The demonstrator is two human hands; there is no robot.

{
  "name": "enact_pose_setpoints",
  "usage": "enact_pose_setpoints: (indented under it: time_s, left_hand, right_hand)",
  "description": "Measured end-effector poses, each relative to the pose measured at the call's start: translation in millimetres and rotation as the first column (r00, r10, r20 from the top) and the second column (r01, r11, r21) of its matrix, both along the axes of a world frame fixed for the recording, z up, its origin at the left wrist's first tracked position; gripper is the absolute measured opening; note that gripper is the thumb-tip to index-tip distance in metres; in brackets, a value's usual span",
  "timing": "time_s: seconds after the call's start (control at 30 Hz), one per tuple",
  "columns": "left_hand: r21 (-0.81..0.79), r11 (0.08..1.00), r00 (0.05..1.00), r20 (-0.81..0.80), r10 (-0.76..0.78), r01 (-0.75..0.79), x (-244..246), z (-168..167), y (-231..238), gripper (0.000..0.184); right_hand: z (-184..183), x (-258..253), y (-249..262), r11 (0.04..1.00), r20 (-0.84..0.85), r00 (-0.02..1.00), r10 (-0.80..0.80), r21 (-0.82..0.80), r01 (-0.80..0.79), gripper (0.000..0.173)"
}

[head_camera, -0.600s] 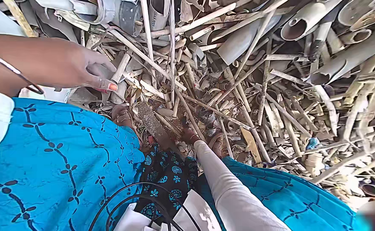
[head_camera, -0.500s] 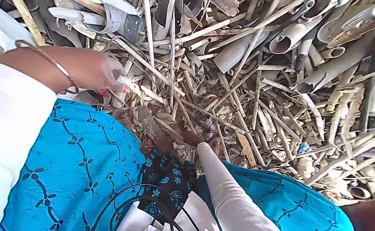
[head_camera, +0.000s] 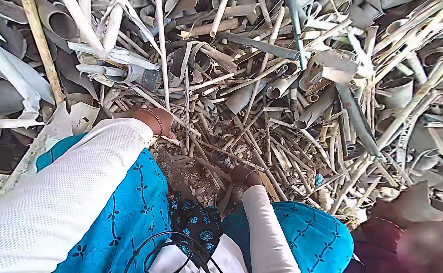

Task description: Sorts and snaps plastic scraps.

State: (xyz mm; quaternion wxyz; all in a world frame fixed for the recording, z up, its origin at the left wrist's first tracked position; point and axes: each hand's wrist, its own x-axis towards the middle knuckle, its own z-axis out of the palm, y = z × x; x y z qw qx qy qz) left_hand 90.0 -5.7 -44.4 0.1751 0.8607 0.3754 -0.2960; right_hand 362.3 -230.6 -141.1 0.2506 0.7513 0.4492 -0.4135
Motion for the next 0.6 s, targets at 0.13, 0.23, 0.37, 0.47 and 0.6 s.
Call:
enact_pose_setpoints:
  time_s: [0.13, 0.23, 0.37, 0.47, 0.6]
  left_hand:
    - [-0.022, 1.000, 0.999, -0.044, -0.005, 0.004, 5, 9, -7, 0.052]
    - [-0.035, 0.999, 1.000, -0.026, 0.014, -0.015, 12, 21, -15, 0.052]
    - [0.024, 0.992, 0.947, 0.301, 0.113, -0.126, 26, 21, -20, 0.090]
    - [0.075, 0.984, 0.769, 0.635, 0.075, -0.159, 36, 33, -26, 0.101]
    - [0.055, 0.972, 0.633, 0.767, 0.105, -0.228, 43, 45, -35, 0.041]
  right_hand:
    - [73, 41, -7, 0.981, 0.154, 0.985, -0.080, 0.189, 0.050, 0.034]
    - [129, 57, -23, 0.927, 0.246, 0.952, -0.182, 0.365, 0.083, 0.032]
    - [158, 65, -45, 0.769, 0.043, 0.975, -0.217, 0.623, 0.144, 0.031]
    - [148, 66, -51, 0.626, -0.220, 0.958, -0.182, 0.726, 0.285, 0.026]
    - [131, 47, -31, 0.411, -0.506, 0.795, -0.334, 0.681, 0.606, 0.032]
